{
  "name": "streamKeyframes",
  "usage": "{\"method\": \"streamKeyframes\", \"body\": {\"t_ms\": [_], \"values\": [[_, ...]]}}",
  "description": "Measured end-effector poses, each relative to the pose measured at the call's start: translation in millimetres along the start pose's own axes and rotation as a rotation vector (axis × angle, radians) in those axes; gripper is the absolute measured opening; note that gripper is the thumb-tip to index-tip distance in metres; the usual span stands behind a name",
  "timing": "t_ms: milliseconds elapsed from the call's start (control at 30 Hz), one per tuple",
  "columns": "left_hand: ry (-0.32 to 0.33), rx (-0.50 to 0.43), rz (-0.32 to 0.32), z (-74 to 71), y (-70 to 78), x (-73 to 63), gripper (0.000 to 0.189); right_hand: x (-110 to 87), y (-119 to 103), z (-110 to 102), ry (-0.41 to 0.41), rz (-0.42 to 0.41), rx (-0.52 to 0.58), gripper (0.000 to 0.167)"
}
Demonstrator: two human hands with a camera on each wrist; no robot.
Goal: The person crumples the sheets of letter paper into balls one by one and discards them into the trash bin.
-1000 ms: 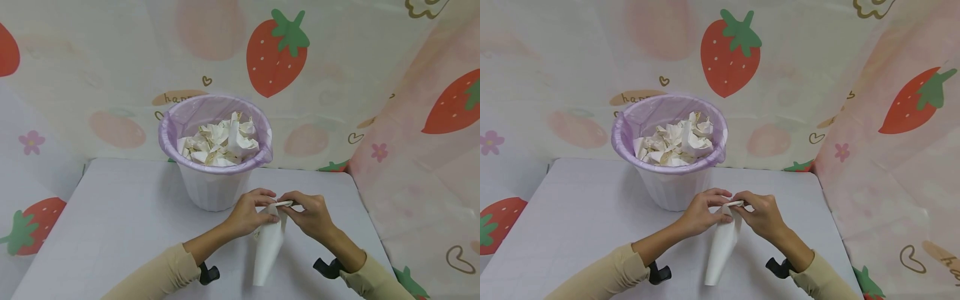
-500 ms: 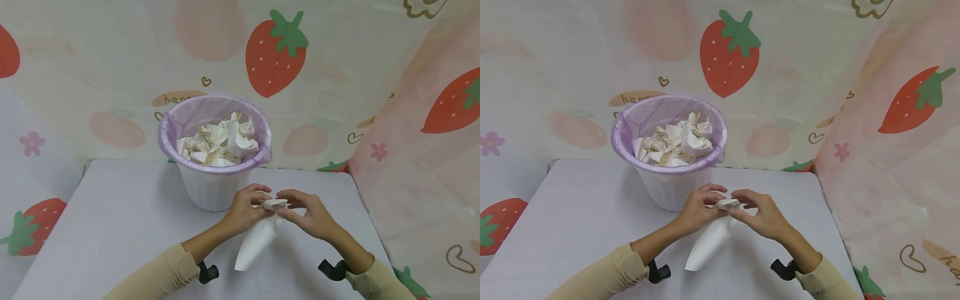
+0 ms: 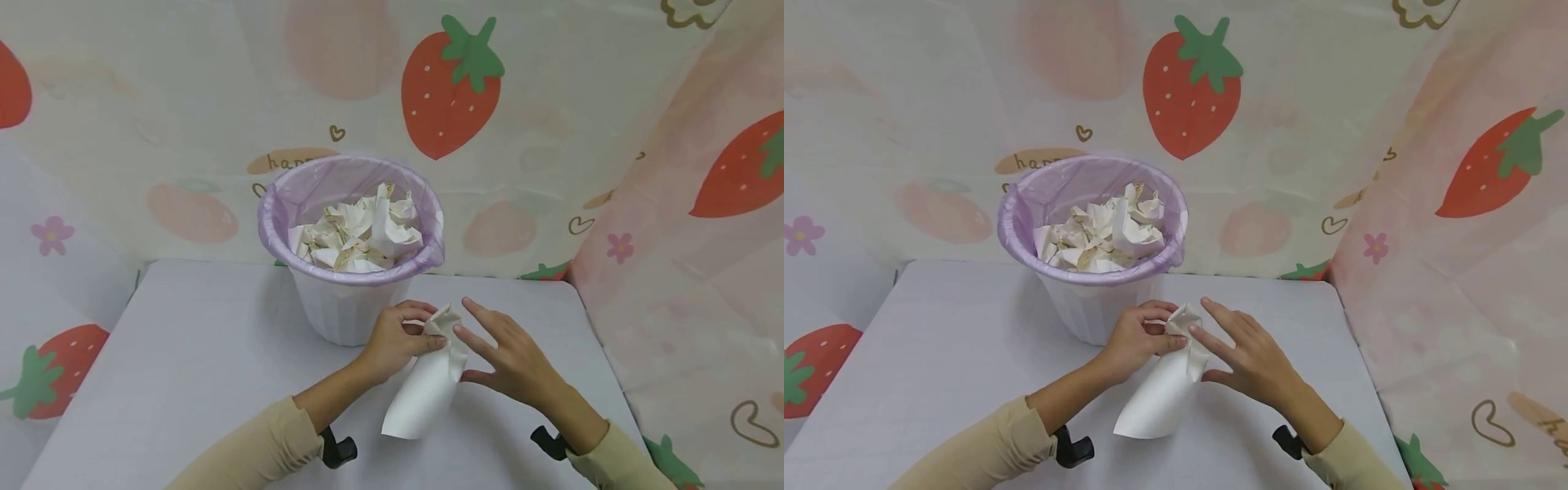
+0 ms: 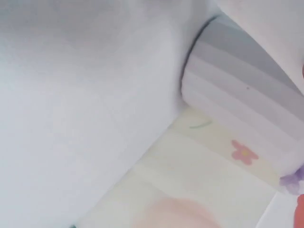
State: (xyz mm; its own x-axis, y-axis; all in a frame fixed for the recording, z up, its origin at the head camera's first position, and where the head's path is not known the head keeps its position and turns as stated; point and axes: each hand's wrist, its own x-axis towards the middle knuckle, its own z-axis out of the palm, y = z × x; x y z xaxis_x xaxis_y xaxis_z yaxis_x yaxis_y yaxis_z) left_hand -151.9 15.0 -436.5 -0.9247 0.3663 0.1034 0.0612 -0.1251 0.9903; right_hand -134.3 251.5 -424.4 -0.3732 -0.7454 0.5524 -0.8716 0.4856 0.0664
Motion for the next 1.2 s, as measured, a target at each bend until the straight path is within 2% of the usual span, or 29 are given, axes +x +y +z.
{"method": "streamKeyframes", "body": {"t_ms": [133,200,233,333,467,633,867,1067,1200], "values": [[0.006,-0.058,-0.065,0.7,3.3,-1.8,0.024,2.0,0,-1,0.028,-0.133,-0.1,0.095],[0.009,-0.079,-0.091,1.5,3.3,-2.0,0.024,2.5,-1,-1,0.034,-0.162,-0.109,0.077],[0.009,-0.088,-0.101,1.9,3.6,-2.2,0.025,2.8,-2,-1,0.042,-0.17,-0.109,0.066],[0.012,-0.098,-0.122,2.4,2.9,-2.5,0.029,4.1,-5,-2,0.062,-0.182,-0.109,0.047],[0.015,-0.094,-0.151,1.4,1.1,-4.2,0.033,8.5,-9,-3,0.068,-0.164,-0.058,0.045],[0.008,-0.083,-0.185,1.1,-1.9,-5.8,0.033,13.1,-12,-3,0.072,-0.103,0.076,0.04],[-0.032,-0.132,-0.23,-0.2,-6.0,-6.5,0.029,15.9,-14,-2,0.095,0.001,0.239,0.031],[-0.138,-0.186,-0.143,-3.3,-7.4,-8.5,0.019,16.9,-13,-2,0.149,0.168,0.505,0.023],[-0.251,-0.148,-0.064,-10.3,-0.1,-11.2,0.023,14.1,-11,-5,0.162,0.295,0.687,0.009]]}}
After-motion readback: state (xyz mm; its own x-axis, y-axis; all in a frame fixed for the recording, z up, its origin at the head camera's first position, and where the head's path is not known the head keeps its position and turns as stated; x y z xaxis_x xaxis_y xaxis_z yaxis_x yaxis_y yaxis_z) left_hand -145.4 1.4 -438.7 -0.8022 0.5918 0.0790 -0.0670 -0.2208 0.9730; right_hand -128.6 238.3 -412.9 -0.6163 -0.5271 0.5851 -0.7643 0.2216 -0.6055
